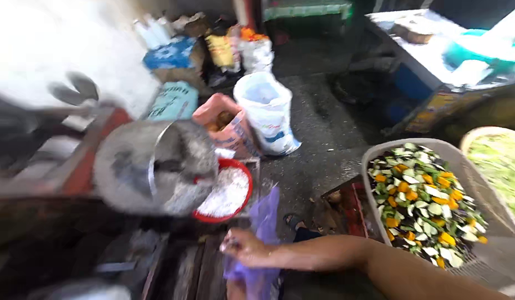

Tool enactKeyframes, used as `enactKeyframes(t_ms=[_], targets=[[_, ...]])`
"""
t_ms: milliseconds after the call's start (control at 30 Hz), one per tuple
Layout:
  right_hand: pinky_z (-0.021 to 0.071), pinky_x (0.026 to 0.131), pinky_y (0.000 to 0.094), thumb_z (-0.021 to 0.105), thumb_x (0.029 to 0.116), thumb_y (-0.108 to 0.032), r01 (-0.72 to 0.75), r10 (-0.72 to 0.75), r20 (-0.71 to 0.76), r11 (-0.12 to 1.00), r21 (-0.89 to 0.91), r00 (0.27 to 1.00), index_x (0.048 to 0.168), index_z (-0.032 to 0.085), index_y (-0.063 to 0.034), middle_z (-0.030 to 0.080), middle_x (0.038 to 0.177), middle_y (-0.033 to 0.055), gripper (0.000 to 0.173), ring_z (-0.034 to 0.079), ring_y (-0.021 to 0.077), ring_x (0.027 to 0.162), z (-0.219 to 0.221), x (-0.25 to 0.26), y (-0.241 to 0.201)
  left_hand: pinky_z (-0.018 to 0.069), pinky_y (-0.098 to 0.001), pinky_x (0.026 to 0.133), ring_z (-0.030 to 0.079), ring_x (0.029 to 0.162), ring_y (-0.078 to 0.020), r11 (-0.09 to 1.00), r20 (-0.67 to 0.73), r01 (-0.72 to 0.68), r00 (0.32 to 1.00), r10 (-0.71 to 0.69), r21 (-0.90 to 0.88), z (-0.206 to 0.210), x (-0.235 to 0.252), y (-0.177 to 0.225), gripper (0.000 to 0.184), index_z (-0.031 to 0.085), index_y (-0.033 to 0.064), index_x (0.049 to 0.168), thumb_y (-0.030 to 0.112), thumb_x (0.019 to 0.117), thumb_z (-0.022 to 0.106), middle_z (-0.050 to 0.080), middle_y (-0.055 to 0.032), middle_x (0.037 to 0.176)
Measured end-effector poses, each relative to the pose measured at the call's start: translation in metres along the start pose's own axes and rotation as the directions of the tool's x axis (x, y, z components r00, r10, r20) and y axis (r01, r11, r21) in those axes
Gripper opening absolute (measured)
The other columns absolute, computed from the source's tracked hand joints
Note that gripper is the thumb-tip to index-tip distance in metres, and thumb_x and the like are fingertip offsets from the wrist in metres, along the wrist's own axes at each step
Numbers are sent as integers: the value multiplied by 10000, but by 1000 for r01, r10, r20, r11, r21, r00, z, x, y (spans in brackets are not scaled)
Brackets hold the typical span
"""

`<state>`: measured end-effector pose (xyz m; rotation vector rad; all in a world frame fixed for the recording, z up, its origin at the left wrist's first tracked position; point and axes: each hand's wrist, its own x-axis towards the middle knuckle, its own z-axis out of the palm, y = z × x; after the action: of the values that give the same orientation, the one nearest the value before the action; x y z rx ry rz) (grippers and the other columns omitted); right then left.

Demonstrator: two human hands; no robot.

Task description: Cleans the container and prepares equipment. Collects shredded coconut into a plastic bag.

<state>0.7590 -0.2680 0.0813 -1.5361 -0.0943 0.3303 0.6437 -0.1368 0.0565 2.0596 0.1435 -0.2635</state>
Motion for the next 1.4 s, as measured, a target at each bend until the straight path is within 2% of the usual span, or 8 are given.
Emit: enactKeyframes(t_ms=[167, 367, 633, 733, 867, 1000, 1133, 1400], targets=[[530, 907, 469, 833, 845, -325, 29, 136, 455, 941, -337, 880, 1130, 638, 33, 657, 1047, 187, 497, 639, 274, 971, -13, 2, -27, 495, -690, 932, 661, 1080, -479, 887, -145, 402, 915, -377, 228, 16, 4, -7, 372, 649, -19, 1277, 170, 956, 659, 690, -291, 1139], [482, 975, 661, 728, 890, -144, 235, 506, 547, 554, -799, 667, 1261, 634, -20, 660, 1196, 253, 402, 622, 446, 1151, -44, -7, -2, 595, -346, 577, 680, 622, -161, 430, -242, 62, 749, -616, -901, -15, -23, -37, 232, 566, 46, 921, -65, 985, 373, 690, -50, 722], [587, 780, 411, 565, 977, -57, -488, 576, 176, 790, -371, 798, 1185, 641, 13, 694, 1016, 141, 232, 686, 218, 881, -37, 25, 73, 356, -184, 366, 404, 378, -25, -77, 24, 18, 997, -73, -997, 0, -54, -39, 421, 642, 129, 1322, 402, 1025, 525, 459, 72, 531], [533, 572, 308, 368, 1100, -219, -729, 601, 431, 640, 244, 673, 1091, 560, -118, 603, 744, 15, 217, 585, 127, 605, 0, 7, 48, 435, -182, 446, 505, 485, -18, 29, -208, -206, 973, -97, -978, -12, -79, -80, 488, 674, 214, 1310, 433, 879, 737, 661, 44, 755], [388, 434, 225, 230, 1097, -368, -850, 616, 669, 525, 46, 417, 778, 515, -173, 433, 531, -58, 470, 414, 51, 432, 38, -13, 23, 568, -268, 522, 643, 565, -84, 366, -401, -240, 788, -467, -899, -32, -91, -91, 257, 640, 184, 1216, 267, 999, 529, 686, -7, 733], [386, 459, 255, 312, 1084, -517, -738, 781, 466, 589, -329, 415, 913, 572, -146, 489, 652, -22, 484, 429, 87, 488, 82, -14, 22, 461, -525, 1035, 540, 1253, -336, 937, -620, 233, 703, -347, -260, -59, -95, -50, 836, 287, -54, 1547, 305, 891, 658, 529, -255, 1393], [528, 826, 483, 447, 1062, -472, -419, 737, 454, 665, -617, 501, 1235, 621, -6, 658, 1047, 171, 527, 638, 263, 905, 121, -33, 7, 427, -665, 1040, 514, 1301, -475, 968, -577, 241, 802, -158, 70, -42, -75, -36, 677, 393, -3, 1532, 192, 910, 574, 511, -293, 1435], [496, 785, 622, 611, 1006, -429, 219, 621, 635, 614, -759, 460, 938, 672, 31, 656, 902, 211, 469, 643, 366, 870, 90, 5, 16, 580, -276, 641, 671, 739, -95, 613, -491, -92, 696, -524, -785, -25, -51, -75, 411, 567, -35, 1291, -79, 914, 410, 703, -87, 1005]])
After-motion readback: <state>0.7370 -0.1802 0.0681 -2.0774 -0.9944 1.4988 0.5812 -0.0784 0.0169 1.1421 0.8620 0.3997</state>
